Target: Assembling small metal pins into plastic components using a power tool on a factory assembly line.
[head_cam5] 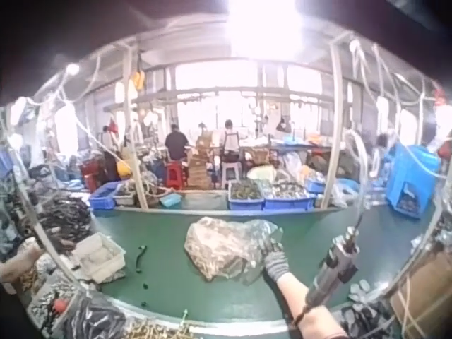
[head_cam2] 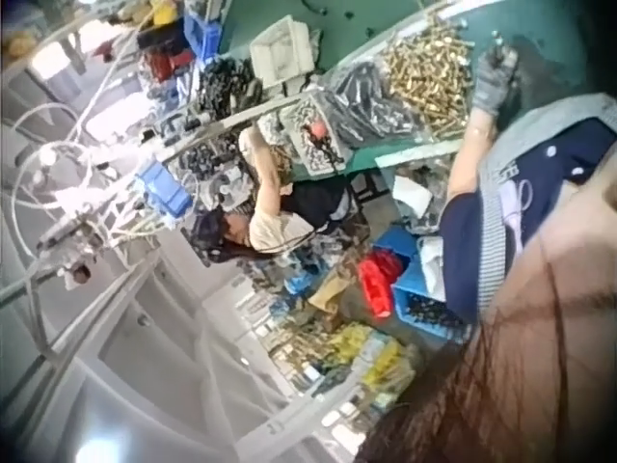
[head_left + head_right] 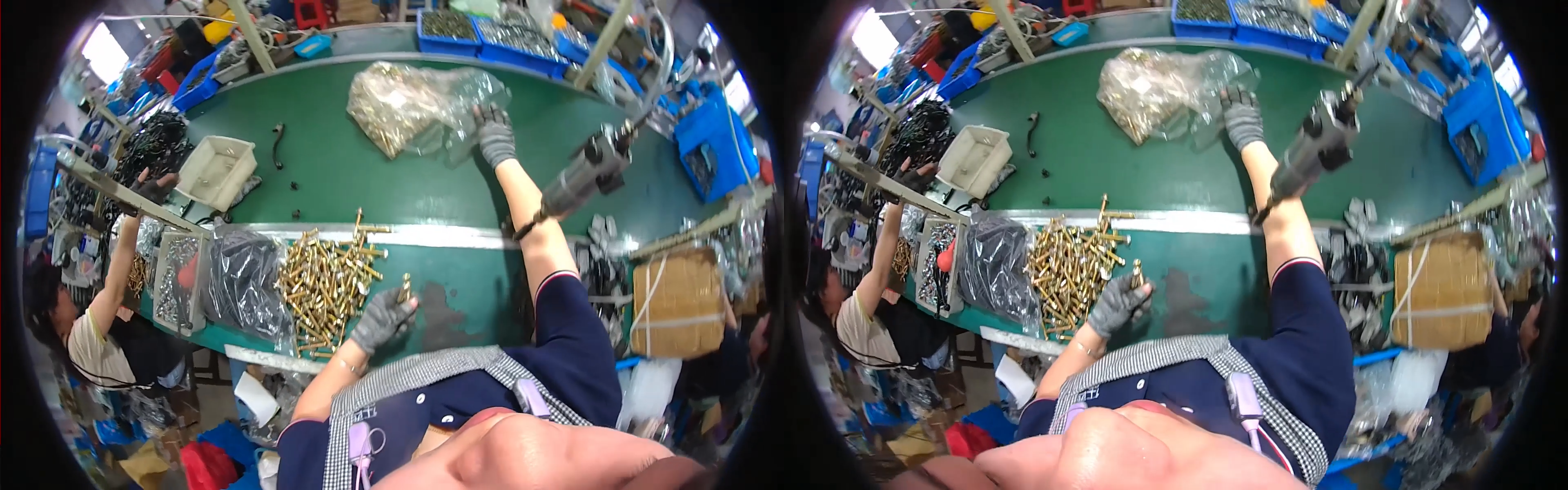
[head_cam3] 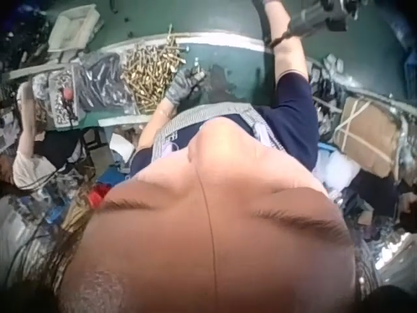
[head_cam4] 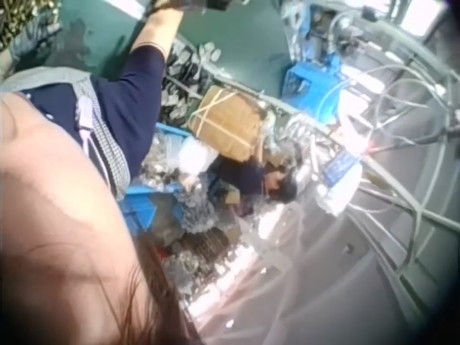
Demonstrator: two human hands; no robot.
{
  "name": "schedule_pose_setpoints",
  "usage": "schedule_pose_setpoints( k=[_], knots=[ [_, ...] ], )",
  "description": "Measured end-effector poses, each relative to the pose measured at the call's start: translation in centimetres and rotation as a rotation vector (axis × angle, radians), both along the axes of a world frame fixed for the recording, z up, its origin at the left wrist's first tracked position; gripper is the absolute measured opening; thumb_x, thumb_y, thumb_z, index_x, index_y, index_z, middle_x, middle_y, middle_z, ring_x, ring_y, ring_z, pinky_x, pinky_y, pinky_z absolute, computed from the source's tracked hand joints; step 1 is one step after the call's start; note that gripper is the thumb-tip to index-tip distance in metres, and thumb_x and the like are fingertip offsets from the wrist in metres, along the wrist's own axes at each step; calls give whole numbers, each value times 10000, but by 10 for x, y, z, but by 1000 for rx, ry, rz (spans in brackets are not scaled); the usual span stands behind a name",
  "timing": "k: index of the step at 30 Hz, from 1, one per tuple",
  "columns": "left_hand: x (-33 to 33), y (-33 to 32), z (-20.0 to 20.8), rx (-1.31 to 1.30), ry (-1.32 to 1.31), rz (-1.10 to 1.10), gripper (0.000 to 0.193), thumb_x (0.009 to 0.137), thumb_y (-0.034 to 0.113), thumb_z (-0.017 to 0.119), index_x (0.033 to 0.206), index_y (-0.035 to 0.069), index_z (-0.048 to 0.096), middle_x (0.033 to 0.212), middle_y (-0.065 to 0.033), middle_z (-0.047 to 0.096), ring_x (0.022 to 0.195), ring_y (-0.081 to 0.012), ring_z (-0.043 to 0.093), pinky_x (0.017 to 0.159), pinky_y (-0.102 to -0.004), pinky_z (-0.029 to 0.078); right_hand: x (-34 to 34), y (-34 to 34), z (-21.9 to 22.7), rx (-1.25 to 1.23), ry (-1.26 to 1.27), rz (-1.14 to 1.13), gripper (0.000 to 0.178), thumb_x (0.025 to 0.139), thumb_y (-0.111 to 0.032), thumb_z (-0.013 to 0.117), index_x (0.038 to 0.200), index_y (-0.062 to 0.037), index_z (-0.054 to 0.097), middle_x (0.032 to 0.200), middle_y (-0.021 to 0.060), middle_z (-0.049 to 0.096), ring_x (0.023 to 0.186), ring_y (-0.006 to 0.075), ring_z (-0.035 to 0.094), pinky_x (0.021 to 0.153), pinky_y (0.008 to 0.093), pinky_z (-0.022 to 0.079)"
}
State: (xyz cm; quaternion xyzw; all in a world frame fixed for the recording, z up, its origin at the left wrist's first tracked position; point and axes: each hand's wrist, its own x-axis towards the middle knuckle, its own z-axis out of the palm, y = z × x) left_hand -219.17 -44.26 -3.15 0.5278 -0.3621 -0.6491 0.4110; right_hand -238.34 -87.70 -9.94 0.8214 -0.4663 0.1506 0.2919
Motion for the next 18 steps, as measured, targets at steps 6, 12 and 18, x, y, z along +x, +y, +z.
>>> schedule_pose_setpoints(
  k=[6, 12, 18],
  knots=[
    [34, -71, -32, -233, 48, 320, 210, 888, 260, 555, 928, 53, 546, 780, -61, 597, 658, -156, 582, 540, -257, 500, 48, 20, 73, 606, -130, 273, 427, 931, -253, 332, 1318, -81, 390, 1382, 110, 365, 1260, 256, 347, 1059, 313, 263],
    [60, -230, -34, 209, 402, 740, 270, 905, 262, 507, 1069, 47, 506, 1084, -194, 531, 978, -324, 547, 767, -501, 499, 12, 131, 132, 704, -339, 622, 279, 741, -163, 570, 998, -73, 632, 1000, 184, 609, 909, 323, 596, 869, 386, 441],
    [60, -274, -45, -39, 579, 585, 285, 888, 237, 518, 1134, 95, 494, 1110, -168, 531, 1107, -299, 485, 831, -493, 477, 6, 197, 63, 750, -14, 316, 393, 845, -196, 537, 1212, -60, 507, 1210, 179, 509, 1077, 282, 512, 955, 327, 386]
  ],
)
